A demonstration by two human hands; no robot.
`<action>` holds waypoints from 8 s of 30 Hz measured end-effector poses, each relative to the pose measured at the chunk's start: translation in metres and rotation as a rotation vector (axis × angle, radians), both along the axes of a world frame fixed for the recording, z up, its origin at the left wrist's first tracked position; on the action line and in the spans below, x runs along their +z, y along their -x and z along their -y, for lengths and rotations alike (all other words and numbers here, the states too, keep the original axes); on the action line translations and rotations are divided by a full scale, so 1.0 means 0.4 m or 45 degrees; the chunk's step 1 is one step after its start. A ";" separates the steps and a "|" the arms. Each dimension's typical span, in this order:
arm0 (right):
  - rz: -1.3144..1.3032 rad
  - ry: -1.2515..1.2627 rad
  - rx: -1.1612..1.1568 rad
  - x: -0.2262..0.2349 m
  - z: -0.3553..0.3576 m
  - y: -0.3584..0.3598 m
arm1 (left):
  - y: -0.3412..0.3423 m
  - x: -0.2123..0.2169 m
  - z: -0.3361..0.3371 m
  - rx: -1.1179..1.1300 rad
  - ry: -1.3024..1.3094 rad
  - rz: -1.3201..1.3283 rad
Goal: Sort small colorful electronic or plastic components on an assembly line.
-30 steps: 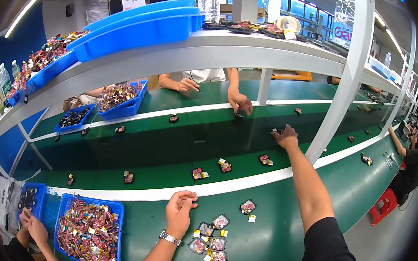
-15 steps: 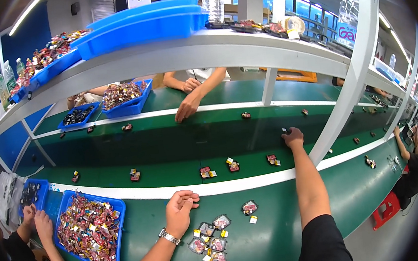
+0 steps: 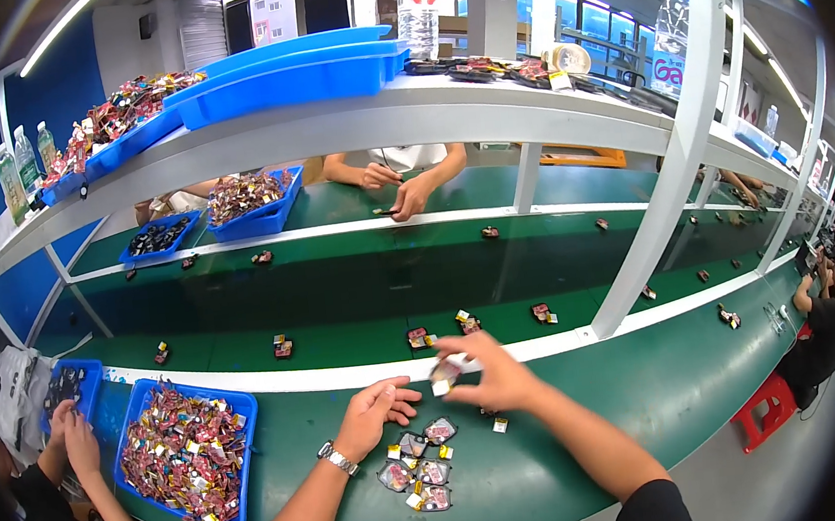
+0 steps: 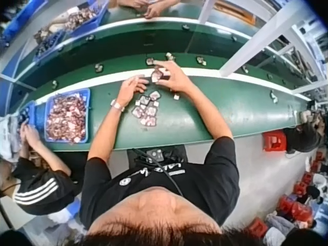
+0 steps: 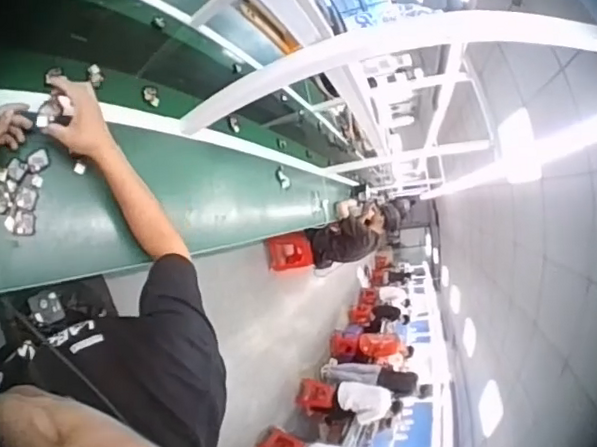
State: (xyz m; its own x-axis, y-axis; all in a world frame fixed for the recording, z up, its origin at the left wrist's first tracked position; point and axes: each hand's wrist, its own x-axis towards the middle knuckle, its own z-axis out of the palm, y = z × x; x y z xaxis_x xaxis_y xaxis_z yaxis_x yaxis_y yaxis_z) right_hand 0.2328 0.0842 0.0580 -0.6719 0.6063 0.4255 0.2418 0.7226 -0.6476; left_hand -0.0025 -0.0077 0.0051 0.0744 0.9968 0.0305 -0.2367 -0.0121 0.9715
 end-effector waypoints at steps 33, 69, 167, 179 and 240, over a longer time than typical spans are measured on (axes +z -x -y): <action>0.191 -0.055 -1.480 -0.149 -0.263 -0.282 | 0.015 -0.013 -0.010 0.027 0.119 0.123; 0.069 -0.310 -0.563 -0.099 -0.074 -0.027 | 0.014 0.001 -0.007 -0.037 0.081 0.288; -0.215 0.049 -0.070 -0.085 0.086 0.152 | 0.017 -0.013 0.001 -0.074 0.052 0.163; -0.263 -0.045 -0.097 -0.082 0.099 0.168 | 0.037 -0.035 -0.002 -0.042 -0.006 0.290; -0.116 -0.728 -0.258 -0.061 0.103 0.164 | -0.001 -0.016 -0.008 0.068 0.031 0.202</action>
State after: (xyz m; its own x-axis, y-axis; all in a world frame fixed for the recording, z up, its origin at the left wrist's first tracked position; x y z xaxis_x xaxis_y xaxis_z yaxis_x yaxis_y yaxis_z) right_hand 0.1674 0.0430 0.0335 -0.5126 0.3773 0.7713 0.3730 0.9069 -0.1957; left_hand -0.0021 -0.0047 -0.0013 0.0178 0.9998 0.0135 -0.3869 -0.0055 0.9221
